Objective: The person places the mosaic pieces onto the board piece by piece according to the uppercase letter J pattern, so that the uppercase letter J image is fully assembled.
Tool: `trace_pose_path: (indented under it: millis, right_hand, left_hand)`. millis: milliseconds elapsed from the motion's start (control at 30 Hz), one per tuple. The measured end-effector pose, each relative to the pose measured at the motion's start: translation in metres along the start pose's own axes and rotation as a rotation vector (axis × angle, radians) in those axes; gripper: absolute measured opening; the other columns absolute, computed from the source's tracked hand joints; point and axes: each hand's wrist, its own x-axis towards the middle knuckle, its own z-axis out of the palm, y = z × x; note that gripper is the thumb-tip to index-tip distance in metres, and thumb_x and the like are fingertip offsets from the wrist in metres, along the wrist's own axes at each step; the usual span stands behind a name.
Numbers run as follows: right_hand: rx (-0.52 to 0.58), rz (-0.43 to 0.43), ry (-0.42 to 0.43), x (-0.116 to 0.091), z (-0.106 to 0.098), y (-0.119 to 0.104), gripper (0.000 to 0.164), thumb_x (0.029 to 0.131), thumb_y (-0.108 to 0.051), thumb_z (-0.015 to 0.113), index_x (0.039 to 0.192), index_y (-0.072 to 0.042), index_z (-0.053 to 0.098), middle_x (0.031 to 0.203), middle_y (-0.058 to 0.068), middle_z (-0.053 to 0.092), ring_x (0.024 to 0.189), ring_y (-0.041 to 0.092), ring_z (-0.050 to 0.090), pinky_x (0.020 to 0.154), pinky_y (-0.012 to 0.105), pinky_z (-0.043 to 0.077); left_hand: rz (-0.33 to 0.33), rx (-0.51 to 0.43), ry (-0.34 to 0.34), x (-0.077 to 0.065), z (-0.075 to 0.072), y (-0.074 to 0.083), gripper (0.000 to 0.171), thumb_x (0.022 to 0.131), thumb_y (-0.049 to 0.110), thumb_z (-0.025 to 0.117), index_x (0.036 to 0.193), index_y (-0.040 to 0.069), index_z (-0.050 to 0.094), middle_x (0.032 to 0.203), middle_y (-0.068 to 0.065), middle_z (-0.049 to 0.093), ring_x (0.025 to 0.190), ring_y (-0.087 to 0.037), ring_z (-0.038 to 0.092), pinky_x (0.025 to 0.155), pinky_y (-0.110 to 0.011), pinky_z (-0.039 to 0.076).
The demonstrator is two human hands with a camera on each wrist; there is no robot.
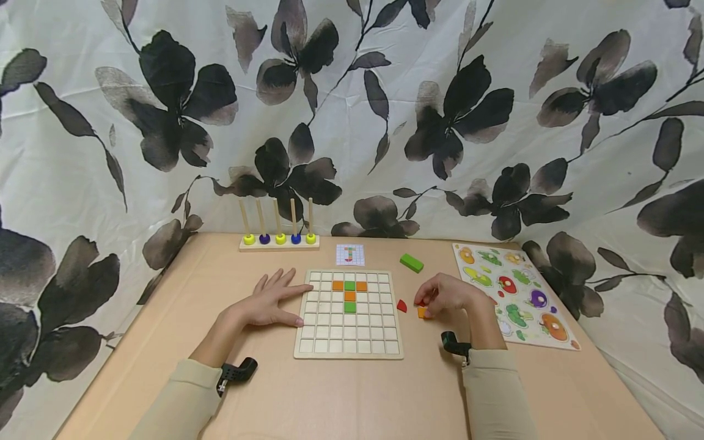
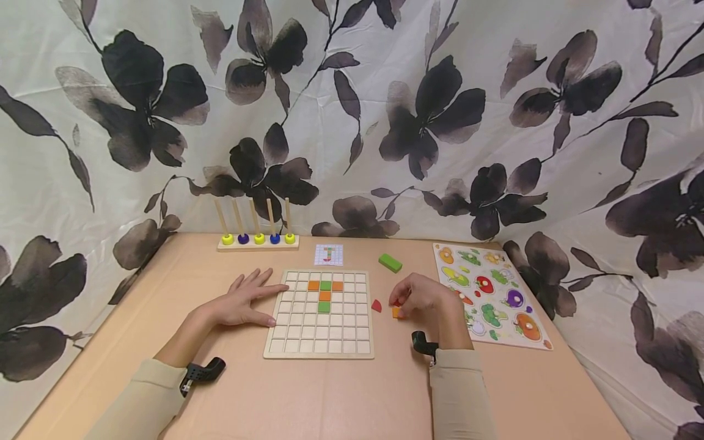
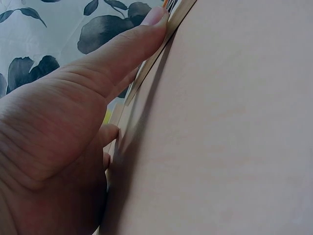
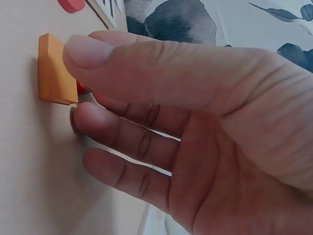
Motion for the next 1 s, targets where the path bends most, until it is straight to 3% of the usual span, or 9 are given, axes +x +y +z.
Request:
trace_pose_path:
  millis: [700,1000]
  right_hand:
    - [0.027,0.084,0.020,0.0047,0.0052,0.0021,0.024,0.069,0.003,0.082,0.090,-0.006,0.075,0.080,0.012,0.064,0.072,0.020,0.053,0.063,0.029,0.045]
    - [0.014,0.039,0.004,0.0064,0.0048,0.0033,0.022,0.069,0.004,0.081,0.088,-0.003,0.073,0.076,0.011,0.064,0.069,0.018,0.053,0.059,0.026,0.046]
  left_hand:
    - [0.000,-0.004,-0.001,0.0005,0.0000,0.0005,0.084,0.069,0.070,0.069,0.143,0.040,0.044,0.160,-0.016,0.011,0.145,-0.043,-0.002,0.110,-0.064,-0.006]
    - [-0.001,-0.007,-0.002,-0.0005,-0.0006,0.0019,0.083,0.069,0.069,0.070,0.143,0.040,0.044,0.160,-0.016,0.011,0.145,-0.043,-0.002,0.110,-0.064,-0.006]
